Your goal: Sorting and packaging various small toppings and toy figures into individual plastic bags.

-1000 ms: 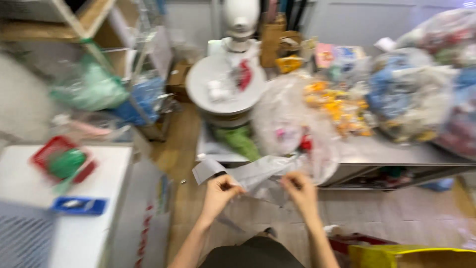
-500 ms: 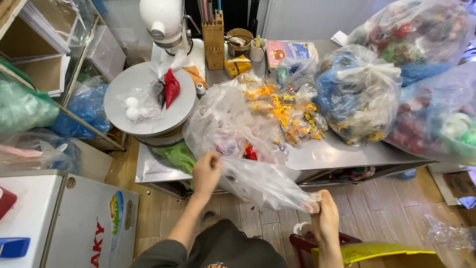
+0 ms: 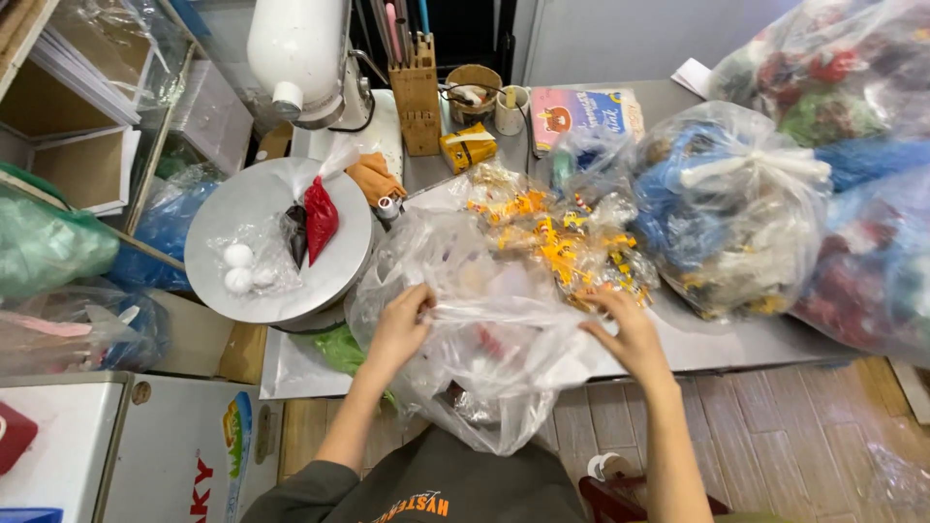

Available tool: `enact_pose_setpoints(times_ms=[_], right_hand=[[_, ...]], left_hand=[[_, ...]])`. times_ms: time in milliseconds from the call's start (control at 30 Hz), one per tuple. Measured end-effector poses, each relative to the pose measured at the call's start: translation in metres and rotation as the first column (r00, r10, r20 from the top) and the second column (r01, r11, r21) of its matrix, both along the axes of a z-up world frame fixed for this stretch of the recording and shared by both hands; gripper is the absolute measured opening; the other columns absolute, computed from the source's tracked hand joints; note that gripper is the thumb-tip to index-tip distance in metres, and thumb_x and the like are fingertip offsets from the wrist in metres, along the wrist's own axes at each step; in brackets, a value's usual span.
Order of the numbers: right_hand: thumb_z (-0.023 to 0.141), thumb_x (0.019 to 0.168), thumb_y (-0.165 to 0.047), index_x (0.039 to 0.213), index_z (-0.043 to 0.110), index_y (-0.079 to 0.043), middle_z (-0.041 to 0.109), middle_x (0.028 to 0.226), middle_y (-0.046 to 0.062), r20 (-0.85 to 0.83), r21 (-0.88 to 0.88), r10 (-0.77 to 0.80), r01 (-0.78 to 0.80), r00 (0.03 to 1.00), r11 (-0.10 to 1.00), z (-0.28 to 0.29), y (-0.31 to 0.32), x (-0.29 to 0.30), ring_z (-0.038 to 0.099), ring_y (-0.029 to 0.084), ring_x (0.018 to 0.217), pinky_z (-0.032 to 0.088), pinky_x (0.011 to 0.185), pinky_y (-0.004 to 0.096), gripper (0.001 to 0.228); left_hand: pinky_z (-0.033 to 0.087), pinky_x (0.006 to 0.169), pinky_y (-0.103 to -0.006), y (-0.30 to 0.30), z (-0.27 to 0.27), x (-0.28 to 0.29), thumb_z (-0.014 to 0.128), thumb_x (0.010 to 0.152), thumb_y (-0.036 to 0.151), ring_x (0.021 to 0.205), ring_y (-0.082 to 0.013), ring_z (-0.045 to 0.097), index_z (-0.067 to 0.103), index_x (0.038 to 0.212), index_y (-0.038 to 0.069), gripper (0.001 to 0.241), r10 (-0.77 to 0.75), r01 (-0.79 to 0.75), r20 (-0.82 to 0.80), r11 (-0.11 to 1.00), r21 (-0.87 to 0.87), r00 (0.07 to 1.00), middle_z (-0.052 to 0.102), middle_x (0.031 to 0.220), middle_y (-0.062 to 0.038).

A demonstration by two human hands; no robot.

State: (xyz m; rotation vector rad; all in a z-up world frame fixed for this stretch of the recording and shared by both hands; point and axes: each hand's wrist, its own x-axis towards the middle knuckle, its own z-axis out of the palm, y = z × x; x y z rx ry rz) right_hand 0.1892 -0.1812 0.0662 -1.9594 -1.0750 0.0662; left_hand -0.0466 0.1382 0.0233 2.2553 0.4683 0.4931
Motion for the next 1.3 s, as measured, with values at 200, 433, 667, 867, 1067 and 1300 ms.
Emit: enact_pose_setpoints(times_ms=[200,433,667,867,1067,1300], right_hand=[[0.081,0.083,-0.015,0.121,0.068,-0.004,0.070,0.116,0.014,0.028,0.004,-0.001,0.001,1.000,1.000,-0.070,0.110,0.091,0.071,0.029,0.104,0.056,0.090,0.038,0.042],[0.079,0.070,-0.023,0.108,0.069,-0.003,0.071,0.102,0.021,0.378,-0.333,0.372,-0.251,0.847,0.909,-0.132,0.227,0.136,0.068,0.042,0.094,0.055,0.079,0.051,0.045],[0.074,0.091,-0.022,0.105,0.067,-0.002,0.071,0.103,0.016,-0.323,0.478,0.625,-0.447,0.711,0.756,0.019,0.113,0.128,0.070,0.031,0.094,0.056,0.089,0.047,0.026],[0.077,0.092,-0.014,0.100,0.065,-0.007,0.070,0.097,0.014,-0.172,0.477,0.906,-0.772,0.387,0.421,-0.057,0.115,0.104,0.067,0.035,0.092,0.053,0.094,0.054,0.016],[0.072,0.089,-0.025,0.114,0.072,-0.014,0.076,0.104,0.011,0.025,-0.354,0.517,-0.476,0.856,0.805,-0.131,0.144,0.078,0.074,0.030,0.094,0.058,0.084,0.044,0.028],[0.081,0.074,-0.038,0.138,0.059,-0.007,0.068,0.124,0.021,-0.078,-0.278,0.906,-0.882,0.416,0.380,-0.014,0.174,0.107,0.069,0.036,0.108,0.056,0.091,0.048,0.074]], left_hand=[[0.046,0.049,-0.0285,-0.016,0.040,-0.011,0.087,0.074,0.005,0.063,-0.0122,0.056,0.051,0.122,0.011,0.060,0.100,-0.147,-0.110,0.785,-0.602,0.989,0.064,0.094,-0.004],[0.055,0.060,-0.0234,-0.081,0.043,0.013,0.078,0.077,-0.001,0.075,-0.0067,0.066,0.047,0.132,0.011,0.064,0.391,0.016,0.252,0.515,-0.857,0.886,0.067,0.103,-0.002],[0.050,0.059,-0.0227,-0.143,0.049,0.080,0.071,0.092,0.004,0.070,-0.0070,0.060,0.050,0.125,0.011,0.040,0.646,-0.012,0.273,0.401,-0.916,0.713,0.071,0.110,-0.008],[0.041,0.053,-0.0189,-0.159,0.028,0.088,0.069,0.099,0.005,0.067,-0.0028,0.052,0.053,0.118,0.010,0.026,0.661,0.079,0.363,0.419,-0.905,0.656,0.068,0.104,-0.006],[0.042,0.060,-0.0190,-0.168,0.026,0.072,0.069,0.100,0.002,0.074,-0.0034,0.054,0.055,0.103,0.006,0.014,0.675,0.011,0.405,0.507,-0.862,0.616,0.067,0.110,-0.007],[0.042,0.057,-0.0187,-0.149,0.069,0.063,0.064,0.099,0.005,0.067,-0.0023,0.052,0.058,0.115,0.005,0.016,0.745,-0.215,0.348,0.543,-0.812,0.569,0.068,0.105,-0.003]])
